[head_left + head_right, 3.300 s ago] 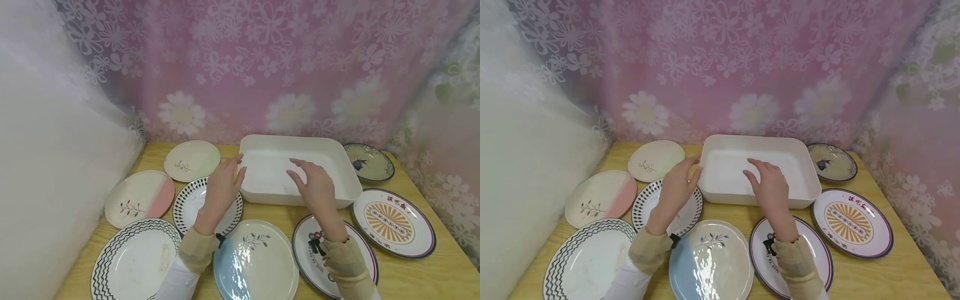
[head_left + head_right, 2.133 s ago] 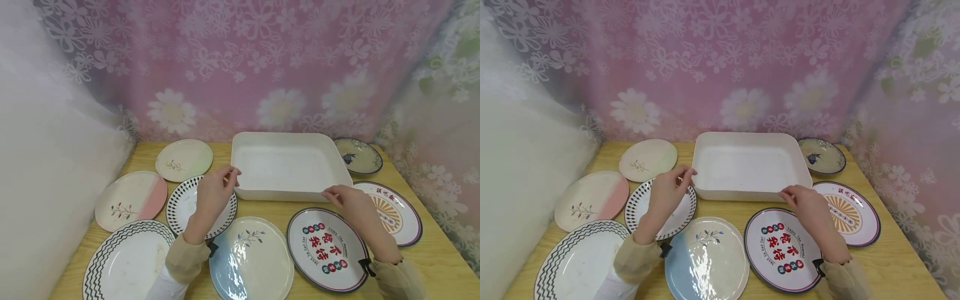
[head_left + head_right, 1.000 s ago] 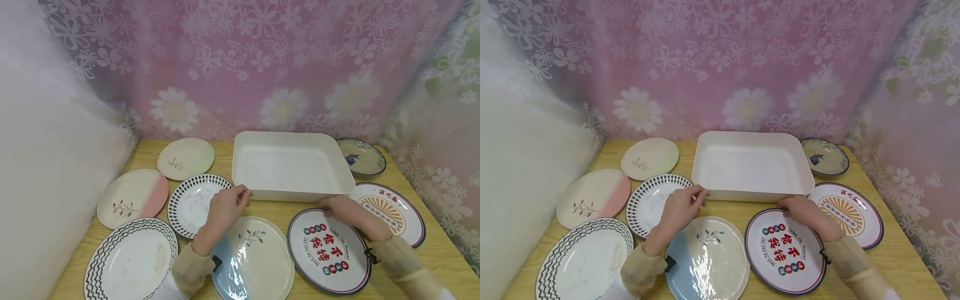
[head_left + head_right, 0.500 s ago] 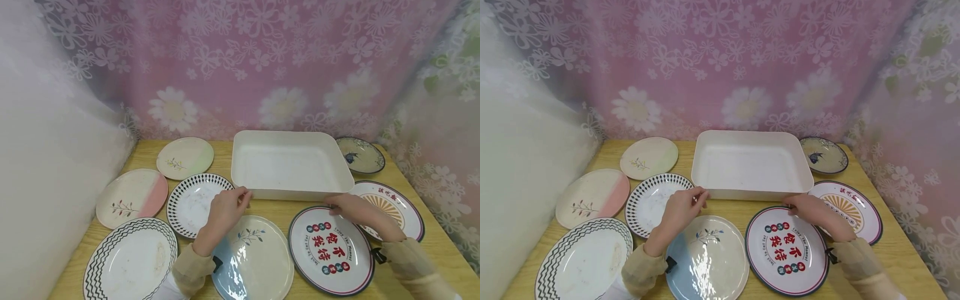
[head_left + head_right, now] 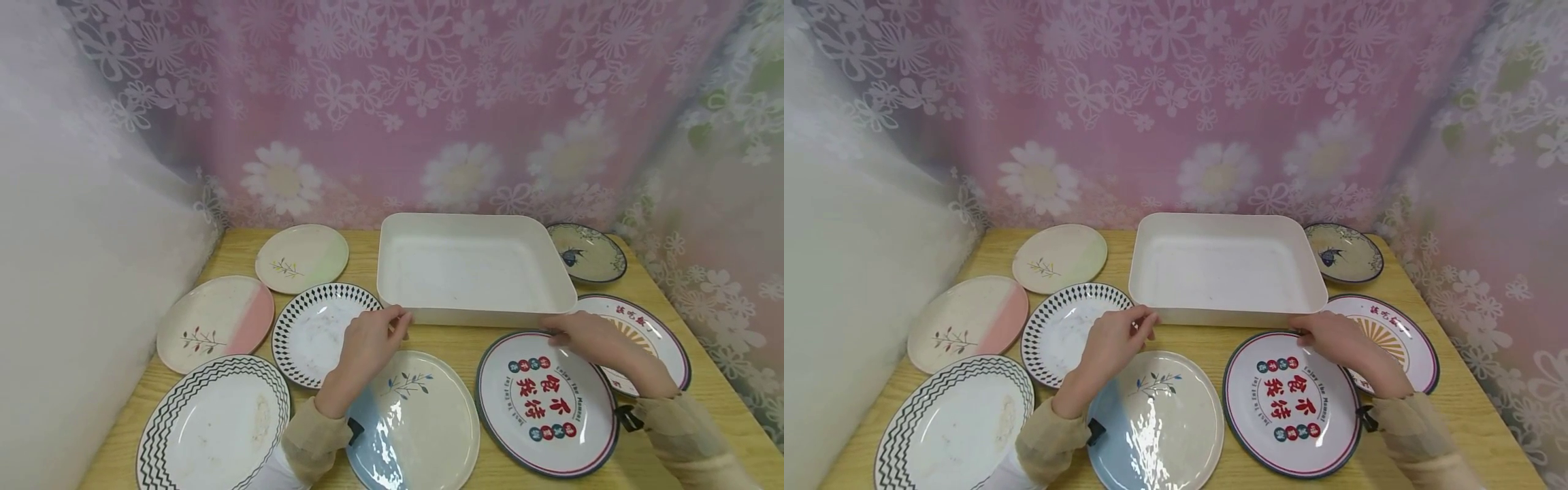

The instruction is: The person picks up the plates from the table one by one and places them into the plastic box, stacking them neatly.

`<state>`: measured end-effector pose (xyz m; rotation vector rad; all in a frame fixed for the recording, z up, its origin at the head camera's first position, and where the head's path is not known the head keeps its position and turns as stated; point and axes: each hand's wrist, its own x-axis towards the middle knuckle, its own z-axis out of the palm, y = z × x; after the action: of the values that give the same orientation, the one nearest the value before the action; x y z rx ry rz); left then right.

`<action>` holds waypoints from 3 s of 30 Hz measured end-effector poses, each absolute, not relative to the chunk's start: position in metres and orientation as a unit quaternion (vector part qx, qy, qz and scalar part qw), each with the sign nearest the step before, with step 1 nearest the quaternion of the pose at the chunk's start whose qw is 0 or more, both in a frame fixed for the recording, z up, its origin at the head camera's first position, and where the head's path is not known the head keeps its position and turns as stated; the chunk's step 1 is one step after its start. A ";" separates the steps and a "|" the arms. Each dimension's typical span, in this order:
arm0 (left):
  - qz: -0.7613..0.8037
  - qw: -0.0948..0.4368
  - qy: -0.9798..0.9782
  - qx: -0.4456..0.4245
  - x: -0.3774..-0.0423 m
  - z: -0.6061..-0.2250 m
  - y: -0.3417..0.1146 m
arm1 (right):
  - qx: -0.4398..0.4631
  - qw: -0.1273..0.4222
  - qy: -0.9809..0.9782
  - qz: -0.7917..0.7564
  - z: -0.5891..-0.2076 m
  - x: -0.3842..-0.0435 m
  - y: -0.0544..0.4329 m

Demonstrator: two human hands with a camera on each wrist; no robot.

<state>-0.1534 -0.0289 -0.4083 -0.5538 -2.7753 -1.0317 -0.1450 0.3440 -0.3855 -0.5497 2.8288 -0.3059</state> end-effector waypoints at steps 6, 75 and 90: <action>-0.345 0.065 -0.919 -0.181 -0.153 -0.410 -0.030 | -0.166 0.113 0.974 -0.105 -0.377 -0.142 0.354; -0.637 -0.128 -0.754 -0.093 -0.159 -0.397 -0.052 | -0.036 0.083 0.863 -0.497 -0.377 -0.147 0.267; -0.657 -0.078 -0.749 -0.033 -0.191 -0.384 -0.038 | -0.003 -0.148 0.930 -0.336 -0.389 -0.161 0.299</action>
<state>-0.1913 -0.0376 -0.3839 -0.1078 -2.4777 -2.1747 -0.1611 0.2990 -0.3891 -0.0099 3.2348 -1.1694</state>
